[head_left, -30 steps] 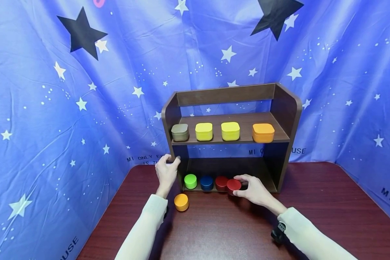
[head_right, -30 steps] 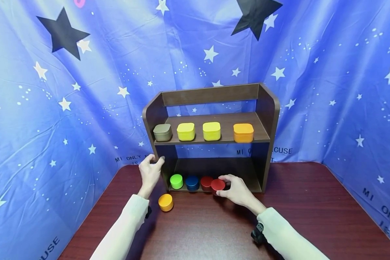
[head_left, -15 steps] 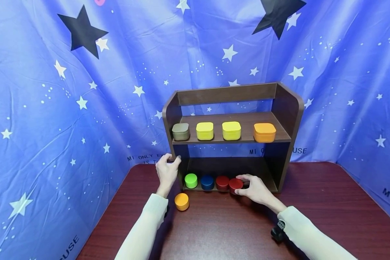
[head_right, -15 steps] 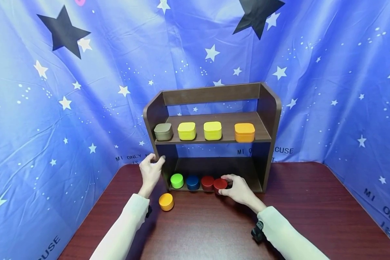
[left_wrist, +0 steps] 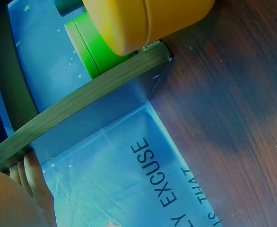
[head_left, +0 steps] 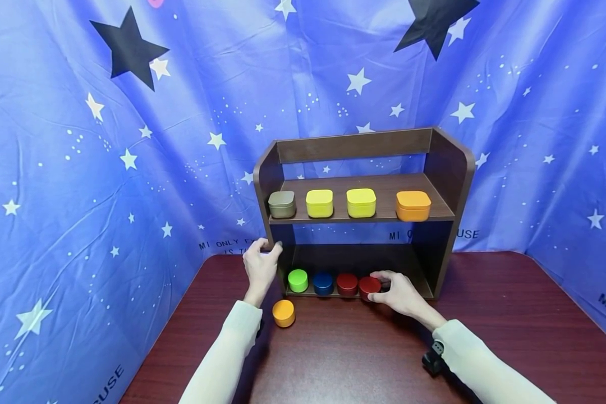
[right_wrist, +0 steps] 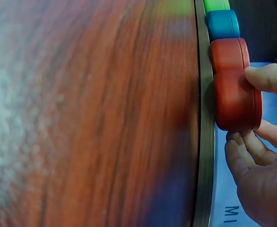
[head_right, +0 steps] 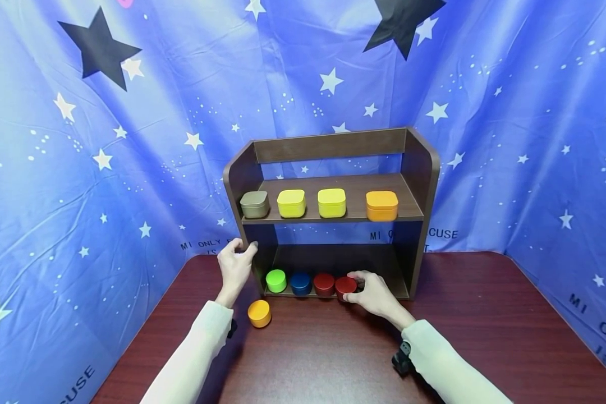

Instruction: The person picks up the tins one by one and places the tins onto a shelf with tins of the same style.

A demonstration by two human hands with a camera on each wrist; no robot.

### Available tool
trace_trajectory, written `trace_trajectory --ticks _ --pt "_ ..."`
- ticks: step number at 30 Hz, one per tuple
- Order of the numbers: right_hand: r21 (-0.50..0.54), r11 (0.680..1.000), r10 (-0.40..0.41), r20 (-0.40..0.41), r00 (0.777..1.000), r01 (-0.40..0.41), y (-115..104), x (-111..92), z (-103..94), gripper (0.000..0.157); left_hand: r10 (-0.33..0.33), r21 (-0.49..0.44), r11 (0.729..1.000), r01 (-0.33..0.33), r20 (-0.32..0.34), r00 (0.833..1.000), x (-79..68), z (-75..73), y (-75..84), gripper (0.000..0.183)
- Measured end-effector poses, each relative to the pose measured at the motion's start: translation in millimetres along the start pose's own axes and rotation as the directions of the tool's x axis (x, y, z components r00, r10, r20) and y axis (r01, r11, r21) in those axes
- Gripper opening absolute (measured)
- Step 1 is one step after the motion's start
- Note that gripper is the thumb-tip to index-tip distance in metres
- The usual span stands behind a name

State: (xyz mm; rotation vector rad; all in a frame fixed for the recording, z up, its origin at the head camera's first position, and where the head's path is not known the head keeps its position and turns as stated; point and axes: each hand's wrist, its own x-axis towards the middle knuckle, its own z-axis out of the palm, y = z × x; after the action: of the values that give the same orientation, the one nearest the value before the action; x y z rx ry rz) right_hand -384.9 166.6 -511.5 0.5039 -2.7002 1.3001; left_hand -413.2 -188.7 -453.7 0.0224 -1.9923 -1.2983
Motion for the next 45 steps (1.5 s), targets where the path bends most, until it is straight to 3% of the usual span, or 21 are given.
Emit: trace_trajectory --ticks 25,33,45 --pt "0.004 1.000 -0.010 -0.009 1.000 0.010 4.8 -1.7 0.0 0.057 0.001 0.009 1.000 -0.001 -0.006 1.000 -0.2 0.6 0.4 0.021" --pt "-0.008 1.000 -0.027 0.002 1.000 0.027 7.7 -3.1 -0.4 0.069 -0.001 0.007 1.000 0.001 -0.006 1.000 -0.6 0.5 1.9 0.021" --pt "-0.019 0.997 -0.081 -0.072 0.994 0.080 -5.1 -7.0 -6.8 0.069 0.002 0.009 1.000 -0.002 -0.007 1.000 -0.8 0.6 0.1 0.020"
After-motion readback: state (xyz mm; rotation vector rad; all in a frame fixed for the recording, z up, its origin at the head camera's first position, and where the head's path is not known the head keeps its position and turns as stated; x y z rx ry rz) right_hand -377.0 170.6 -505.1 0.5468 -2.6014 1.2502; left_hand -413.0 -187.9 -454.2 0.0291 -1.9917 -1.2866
